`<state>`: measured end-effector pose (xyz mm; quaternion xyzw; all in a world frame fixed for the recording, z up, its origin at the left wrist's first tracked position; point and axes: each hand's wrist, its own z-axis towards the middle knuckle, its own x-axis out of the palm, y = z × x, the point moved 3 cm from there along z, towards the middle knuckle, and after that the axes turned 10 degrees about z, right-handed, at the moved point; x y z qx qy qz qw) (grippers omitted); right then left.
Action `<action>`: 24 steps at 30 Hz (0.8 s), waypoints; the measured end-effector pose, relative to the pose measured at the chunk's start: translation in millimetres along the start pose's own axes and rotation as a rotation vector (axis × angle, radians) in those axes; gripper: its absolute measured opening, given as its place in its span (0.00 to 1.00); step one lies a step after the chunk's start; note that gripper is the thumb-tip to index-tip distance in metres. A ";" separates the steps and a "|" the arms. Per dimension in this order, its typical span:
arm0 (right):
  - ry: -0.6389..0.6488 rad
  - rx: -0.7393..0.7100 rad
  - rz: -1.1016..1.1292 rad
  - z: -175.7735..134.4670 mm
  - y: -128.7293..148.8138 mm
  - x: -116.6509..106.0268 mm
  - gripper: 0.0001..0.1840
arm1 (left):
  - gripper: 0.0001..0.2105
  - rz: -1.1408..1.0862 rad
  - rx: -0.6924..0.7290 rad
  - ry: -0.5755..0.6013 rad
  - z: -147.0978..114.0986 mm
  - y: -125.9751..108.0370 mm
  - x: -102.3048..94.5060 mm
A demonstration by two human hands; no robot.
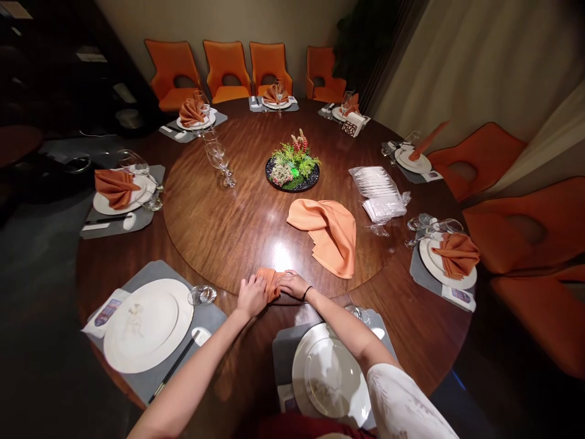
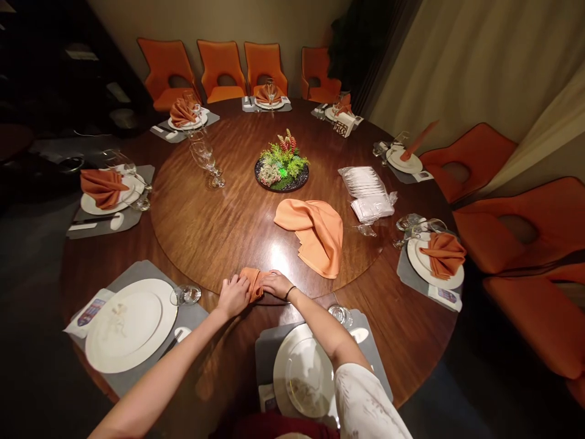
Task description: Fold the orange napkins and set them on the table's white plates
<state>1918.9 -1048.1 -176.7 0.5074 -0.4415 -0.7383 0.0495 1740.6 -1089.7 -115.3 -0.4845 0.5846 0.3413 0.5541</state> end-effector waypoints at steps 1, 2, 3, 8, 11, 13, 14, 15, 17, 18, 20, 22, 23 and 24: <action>-0.021 0.023 0.024 0.5 0.2 -0.4 0.12 | 0.14 0.024 -0.031 0.015 6.1 -1.4 -1.9; -0.044 0.043 0.048 1.2 0.6 -0.8 0.12 | 0.16 0.040 -0.066 0.036 12.8 -2.3 -2.9; -0.065 0.061 0.069 2.2 1.2 -1.2 0.11 | 0.18 0.051 -0.097 0.064 19.5 -2.8 -3.2; -0.145 0.221 0.121 15.9 5.4 -4.2 0.12 | 0.17 0.050 -0.180 0.180 37.2 6.0 -3.7; -0.146 0.334 0.074 32.3 9.0 -5.7 0.16 | 0.15 0.034 -0.178 0.205 37.8 23.1 -13.2; -0.114 0.369 0.035 44.5 11.9 -5.4 0.17 | 0.13 0.036 -0.185 0.192 38.0 34.5 -24.5; -0.095 0.388 0.022 50.1 13.1 -5.0 0.18 | 0.13 0.041 -0.193 0.177 38.1 37.9 -30.5; -0.081 0.418 0.012 54.9 14.1 -4.3 0.18 | 0.13 0.050 -0.200 0.158 37.9 38.9 -36.1; -0.071 0.501 -0.003 61.8 15.3 -2.9 0.20 | 0.13 0.087 -0.196 0.109 36.5 32.3 -44.0; -0.076 0.548 -0.010 64.0 15.8 -2.2 0.21 | 0.13 0.110 -0.184 0.087 35.1 25.4 -45.5; -0.101 0.626 -0.021 66.7 17.0 -1.1 0.19 | 0.14 0.146 -0.156 0.071 31.3 8.8 -43.2; -0.123 0.690 -0.019 68.1 18.0 -0.2 0.15 | 0.14 0.152 -0.136 0.094 26.9 -5.3 -35.8; -0.129 0.725 -0.013 68.5 18.2 0.1 0.14 | 0.15 0.147 -0.132 0.107 25.0 -9.9 -31.6; -0.135 0.758 -0.004 68.9 18.4 0.3 0.13 | 0.16 0.141 -0.128 0.117 23.4 -12.8 -27.7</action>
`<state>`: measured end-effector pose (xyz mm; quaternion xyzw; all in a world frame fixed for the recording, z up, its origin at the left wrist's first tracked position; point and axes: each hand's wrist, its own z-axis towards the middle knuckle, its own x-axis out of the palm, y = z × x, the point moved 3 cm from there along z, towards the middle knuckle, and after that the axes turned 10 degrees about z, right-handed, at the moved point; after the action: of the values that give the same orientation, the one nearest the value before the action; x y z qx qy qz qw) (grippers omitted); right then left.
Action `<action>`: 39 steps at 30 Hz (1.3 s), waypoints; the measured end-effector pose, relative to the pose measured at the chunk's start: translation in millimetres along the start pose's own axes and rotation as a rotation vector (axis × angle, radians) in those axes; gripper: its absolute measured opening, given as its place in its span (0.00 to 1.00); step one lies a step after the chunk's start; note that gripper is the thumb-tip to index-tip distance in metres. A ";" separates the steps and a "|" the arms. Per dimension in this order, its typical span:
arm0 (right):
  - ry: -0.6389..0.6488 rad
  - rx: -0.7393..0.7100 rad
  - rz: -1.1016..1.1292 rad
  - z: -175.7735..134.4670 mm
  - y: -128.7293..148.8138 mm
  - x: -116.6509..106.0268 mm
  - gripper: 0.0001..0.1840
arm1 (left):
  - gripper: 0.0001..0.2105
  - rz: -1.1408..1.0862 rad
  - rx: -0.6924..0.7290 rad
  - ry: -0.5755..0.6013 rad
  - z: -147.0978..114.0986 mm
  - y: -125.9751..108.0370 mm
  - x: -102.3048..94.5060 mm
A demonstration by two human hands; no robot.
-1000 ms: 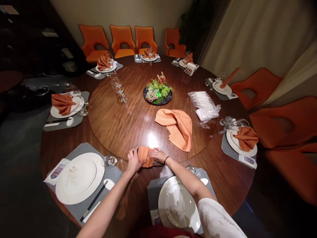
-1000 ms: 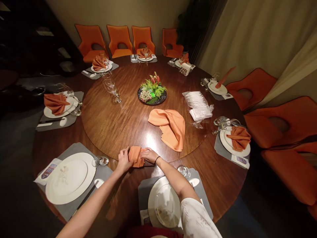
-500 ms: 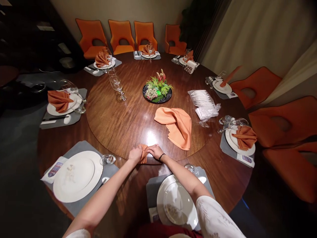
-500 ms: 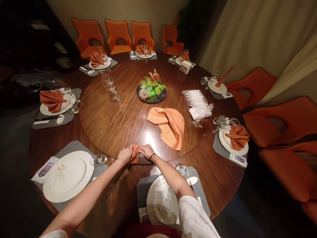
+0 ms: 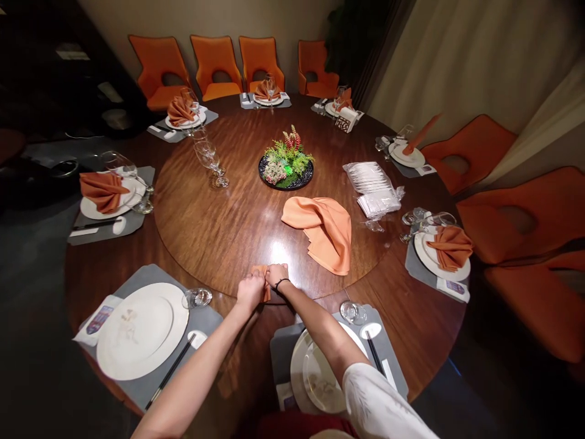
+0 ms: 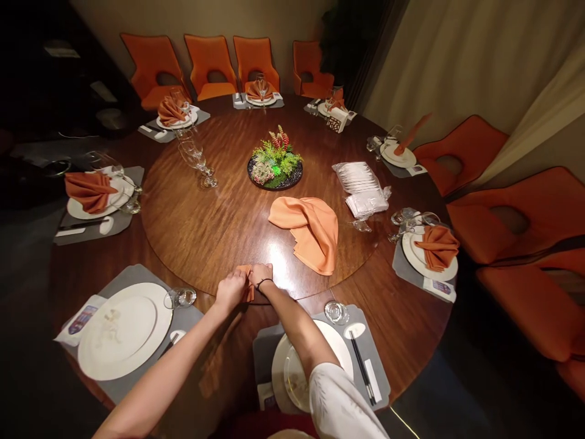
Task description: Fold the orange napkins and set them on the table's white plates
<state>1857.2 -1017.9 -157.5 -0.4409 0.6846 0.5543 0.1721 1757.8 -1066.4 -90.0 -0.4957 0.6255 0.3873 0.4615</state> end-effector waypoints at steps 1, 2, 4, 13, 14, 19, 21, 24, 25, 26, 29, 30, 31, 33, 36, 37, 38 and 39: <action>-0.001 0.029 0.009 0.0 0.5 0.2 0.12 | 0.16 -0.004 0.003 0.004 -1.0 -1.6 3.2; -0.003 0.052 0.019 -0.1 1.2 0.5 0.12 | 0.16 -0.009 0.003 0.005 -1.7 -1.8 6.0; -0.013 0.076 0.037 -1.2 2.9 1.4 0.12 | 0.15 -0.021 -0.002 0.004 -2.5 -0.5 10.3; -0.157 0.049 0.237 -12.5 -2.6 10.5 0.09 | 0.12 -0.221 0.048 -0.038 -24.7 1.2 33.3; -0.155 0.011 0.258 -14.6 -5.5 9.4 0.08 | 0.12 -0.336 0.053 -0.047 -25.9 4.9 36.7; -0.310 -0.135 0.474 -51.4 -39.8 -5.0 0.21 | 0.13 -0.696 -0.183 0.037 -15.7 32.9 58.4; -0.457 -0.135 0.600 -81.7 -60.7 -8.0 0.23 | 0.15 -0.709 -0.306 0.048 -11.1 37.4 64.8; -0.534 -0.120 0.688 -130.7 -85.7 -1.6 0.19 | 0.32 -0.820 -0.420 0.032 -12.8 27.2 69.1; -0.535 -0.112 0.710 -145.0 -91.1 1.6 0.18 | 0.34 -0.889 -0.427 0.028 -16.4 19.2 69.2; -0.531 -0.097 0.734 -157.3 -94.7 4.4 0.16 | 0.34 -0.970 -0.423 0.026 -21.7 9.5 68.7; -0.467 -0.033 0.820 -180.9 -91.5 6.8 0.17 | 0.32 -1.252 -0.342 0.039 -49.1 -25.5 62.8; -0.420 -0.034 0.861 -185.3 -83.8 5.8 0.19 | 0.33 -1.345 -0.303 0.042 -61.8 -37.1 59.1; -0.355 -0.062 0.905 -189.0 -71.9 4.6 0.21 | 0.33 -1.427 -0.265 0.039 -75.8 -47.6 54.5; -0.198 -0.187 0.974 -197.2 -36.7 4.4 0.24 | 0.35 -1.609 -0.258 -0.028 -105.8 -61.9 43.4; -0.122 -0.327 0.958 -215.2 25.7 15.1 0.25 | 0.34 -1.922 -0.426 -0.248 -149.2 -63.7 27.0; -0.149 -0.328 0.933 -221.4 44.4 21.8 0.25 | 0.33 -2.000 -0.499 -0.321 -162.3 -59.5 23.0; -0.177 -0.315 0.908 -226.8 61.5 29.7 0.25 | 0.32 -2.043 -0.556 -0.385 -174.7 -52.8 19.6; -0.192 -0.299 0.887 -230.7 76.8 38.4 0.24 | 0.31 -2.037 -0.590 -0.446 -187.0 -43.3 16.9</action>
<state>1833.3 -1244.2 -63.4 -0.0729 0.7004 0.7051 -0.0839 1762.6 -1256.0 -56.2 -0.7923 -0.2961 0.0386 0.5320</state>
